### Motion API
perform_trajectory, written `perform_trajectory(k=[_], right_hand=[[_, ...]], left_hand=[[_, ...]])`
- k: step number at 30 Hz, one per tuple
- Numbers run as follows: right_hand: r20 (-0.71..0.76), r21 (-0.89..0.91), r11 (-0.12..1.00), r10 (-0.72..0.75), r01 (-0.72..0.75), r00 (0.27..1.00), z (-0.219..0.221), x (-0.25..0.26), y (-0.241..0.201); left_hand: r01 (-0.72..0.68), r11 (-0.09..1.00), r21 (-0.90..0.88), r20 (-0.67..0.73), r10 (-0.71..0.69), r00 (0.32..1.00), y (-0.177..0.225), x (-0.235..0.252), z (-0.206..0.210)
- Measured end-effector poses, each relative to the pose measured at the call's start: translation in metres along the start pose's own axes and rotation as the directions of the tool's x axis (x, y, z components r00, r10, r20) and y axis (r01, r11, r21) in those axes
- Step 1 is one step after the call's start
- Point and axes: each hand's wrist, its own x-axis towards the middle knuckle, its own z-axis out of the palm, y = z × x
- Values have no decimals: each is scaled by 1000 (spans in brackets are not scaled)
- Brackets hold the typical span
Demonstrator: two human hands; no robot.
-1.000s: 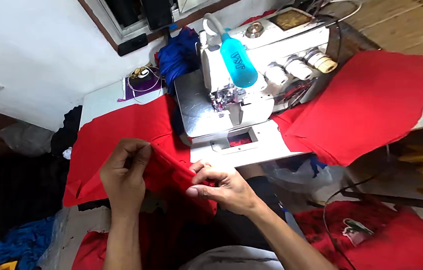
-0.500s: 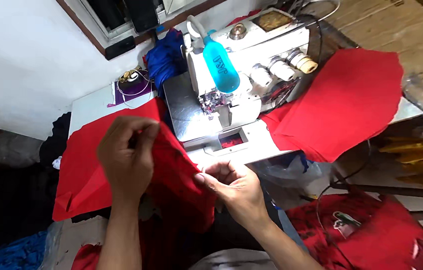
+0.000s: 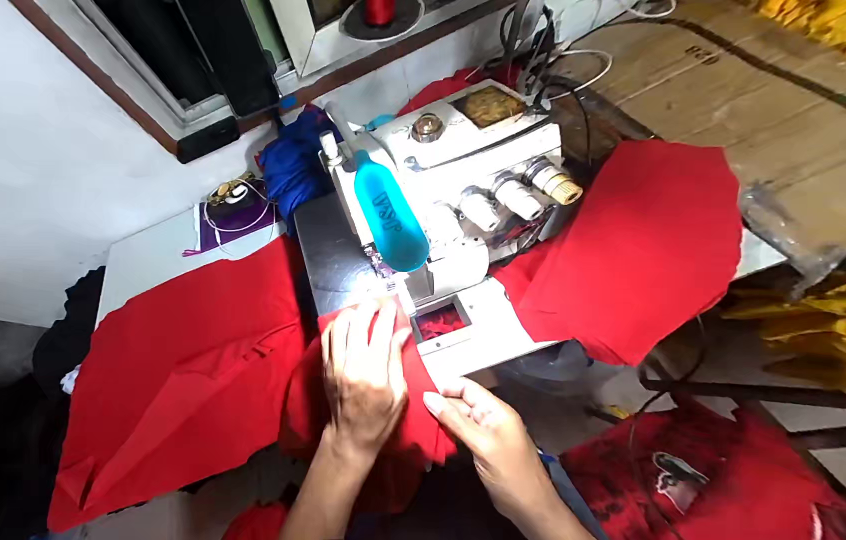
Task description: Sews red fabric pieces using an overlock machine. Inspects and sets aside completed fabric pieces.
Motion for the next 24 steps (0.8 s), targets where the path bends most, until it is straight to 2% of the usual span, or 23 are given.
perform_trajectory(k=[4, 13, 18, 21, 22, 24], right_hand=[[-25, 90, 996, -11, 13, 1000, -1, 7, -6], [-11, 178, 984, 6, -4, 1000, 2, 19, -11], [-41, 210, 977, 34, -24, 999, 15, 57, -18], [-64, 308, 951, 41, -19, 997, 22, 70, -20], [-30, 304, 953, 22, -12, 999, 21, 68, -17], [161, 184, 983, -26, -4, 987, 7, 56, -3]], left_hand=[[16, 995, -94, 79, -8, 997, 3, -3, -3], [79, 997, -23, 154, -75, 985, -2, 7, -8], [208, 977, 53, 352, -213, 912, -25, 54, 1], [192, 977, 97, 377, -215, 901, -43, 76, 9], [202, 975, 91, 369, -222, 903, -45, 78, 9], [337, 941, 38, 355, -327, 876, -44, 64, 0]])
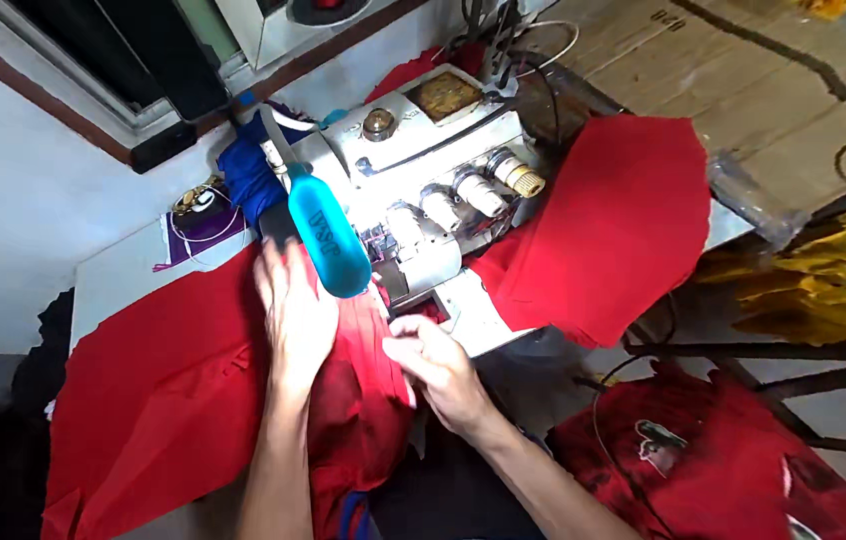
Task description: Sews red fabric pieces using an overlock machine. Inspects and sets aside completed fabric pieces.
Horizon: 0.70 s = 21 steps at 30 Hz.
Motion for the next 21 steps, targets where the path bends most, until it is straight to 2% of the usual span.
perform_trajectory(k=[2, 3, 5, 6, 7, 9, 11, 13, 14, 15, 17, 21], right_hand=[[202, -212, 977, 22, 22, 979, -20, -21, 16], [281, -338, 939, 35, 65, 959, -29, -33, 23], [391, -429, 892, 41, 142, 920, -41, -58, 26], [418, -419, 897, 50, 143, 907, -43, -70, 24], [411, -416, 902, 74, 115, 908, -43, -82, 23], [275, -480, 877, 134, 15, 952, -35, -103, 26], [107, -515, 854, 149, -73, 983, -24, -117, 33], [20, -465, 879, 131, -106, 991, -17, -128, 39], [0, -437, 893, 119, -107, 993, -14, -133, 40], [-11, -413, 904, 113, -107, 994, -12, -137, 41], [-29, -377, 918, 122, -124, 992, -9, -147, 40], [-35, -325, 934, 146, -149, 989, -10, -152, 32]], left_hand=[[138, 972, -190, 79, -125, 989, -11, -51, -4], [155, 958, -240, 105, -134, 985, -20, -86, -5], [20, 974, -224, 51, -9, 999, -46, -138, -12], [-47, 983, -176, 10, 49, 999, -59, -145, -23], [-54, 993, -109, -25, 51, 998, -69, -144, -45], [32, 999, 11, -151, -30, 988, -76, -129, -88], [16, 999, 35, -191, -9, 982, -63, -134, -98], [-119, 993, -16, -164, 115, 980, -27, -170, -66], [-176, 973, -148, -119, 159, 980, -10, -191, -43], [-191, 939, -285, -55, 183, 982, 4, -207, -22], [-174, 884, -434, 15, 200, 980, 15, -227, 3], [-148, 869, -472, -6, 164, 986, 15, -238, 15]])
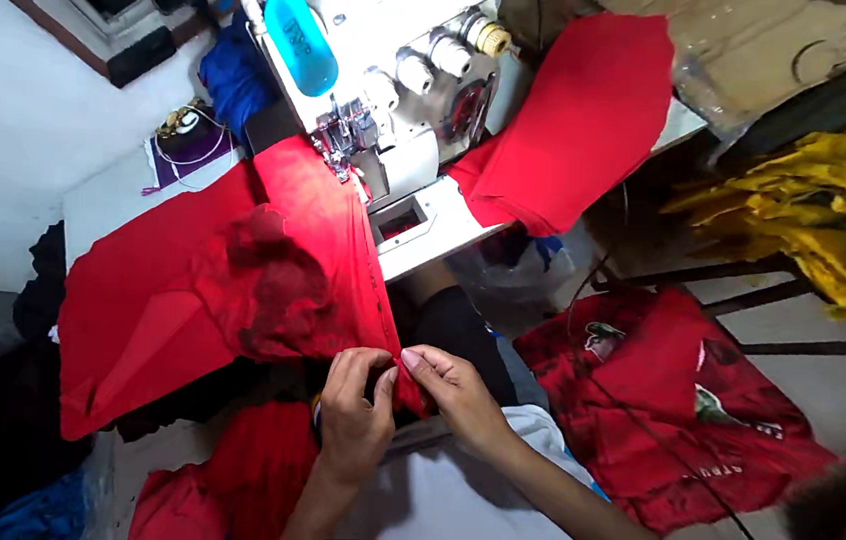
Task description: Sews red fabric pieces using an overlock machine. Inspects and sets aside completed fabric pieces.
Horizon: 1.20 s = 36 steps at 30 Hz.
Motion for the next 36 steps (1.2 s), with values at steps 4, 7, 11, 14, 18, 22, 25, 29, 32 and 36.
perform_trajectory(k=[4, 7, 11, 14, 18, 22, 25, 29, 32, 36], right_hand=[[-8, 51, 998, 33, -33, 999, -1, -1, -1], [-33, -20, 1000, 11, -11, 999, 0, -6, -3], [-88, -284, 937, -234, 201, 968, 0, -14, -1], [-53, -330, 883, -371, 334, 927, -2, -18, 1], [-79, -278, 851, -482, 445, 873, -6, -3, 0], [-143, -192, 905, -408, 379, 902, -9, 14, 10], [-139, -5, 957, -288, 290, 948, -8, 3, 8], [-97, 148, 976, -146, 160, 984, -12, -7, -11], [-92, 223, 964, -130, 148, 987, -10, 4, -21], [-155, 323, 933, -115, 160, 981, -5, 38, -45]], left_hand=[[62, 998, 6, -54, -61, 997, 2, -8, 3], [76, 997, -7, -46, -76, 996, 5, -7, -1], [44, 999, -9, -66, -44, 997, 15, -6, -3], [6, 999, -33, -76, -8, 997, 19, -10, 0], [-9, 980, -199, 73, 24, 997, 20, -1, -14], [-82, 996, -21, 87, 83, 993, 20, 64, -34], [-172, 948, 267, -70, 197, 978, 7, 121, -28], [-115, 874, 473, -30, 147, 989, -19, 147, -16], [-91, 858, 506, -29, 122, 992, -22, 156, -18], [-53, 827, 560, 6, 59, 998, -27, 189, -26]])
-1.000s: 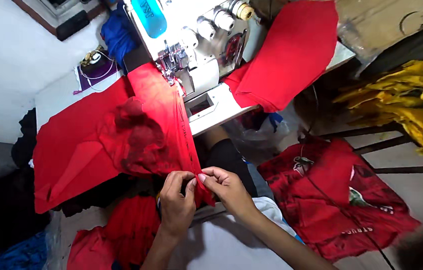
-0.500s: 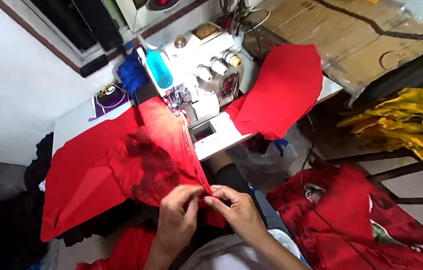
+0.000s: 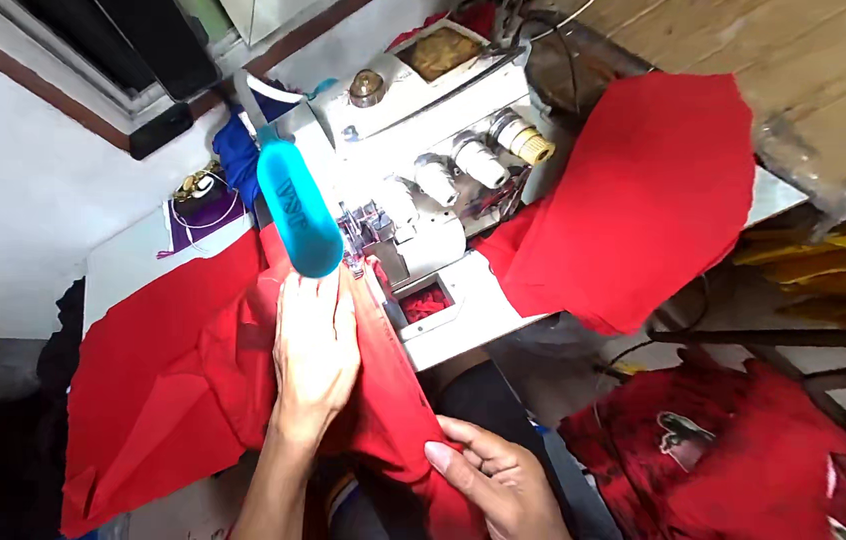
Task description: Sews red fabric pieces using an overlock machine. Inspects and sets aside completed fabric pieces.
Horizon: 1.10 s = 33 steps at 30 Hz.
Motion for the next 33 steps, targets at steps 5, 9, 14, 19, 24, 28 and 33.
perform_trajectory(k=[5, 9, 14, 19, 24, 28, 33], right_hand=[[11, 134, 989, -59, 57, 998, 12, 49, 11], [-22, 75, 995, -57, 59, 998, 24, 87, 2], [-112, -84, 996, 14, -24, 994, 39, 117, -10], [-51, -67, 988, 134, -138, 990, 29, 113, -16], [155, 384, 850, 324, -359, 933, 35, 106, -19], [219, 423, 833, 288, -357, 932, 42, 101, -18], [4, 50, 990, 134, -134, 991, 44, 88, -2]], left_hand=[[60, 998, -28, 91, -58, 994, -13, 43, -5], [16, 999, 40, 93, -20, 995, -25, 75, -1], [277, 954, -118, 63, -272, 960, -61, 90, 7], [394, 860, -323, 108, -380, 919, -40, -9, -4], [268, 939, -216, 23, -269, 963, -27, -119, -4], [281, 940, -192, -63, -297, 953, -71, -74, -118], [132, 991, -27, -205, -135, 969, -65, -25, -141]])
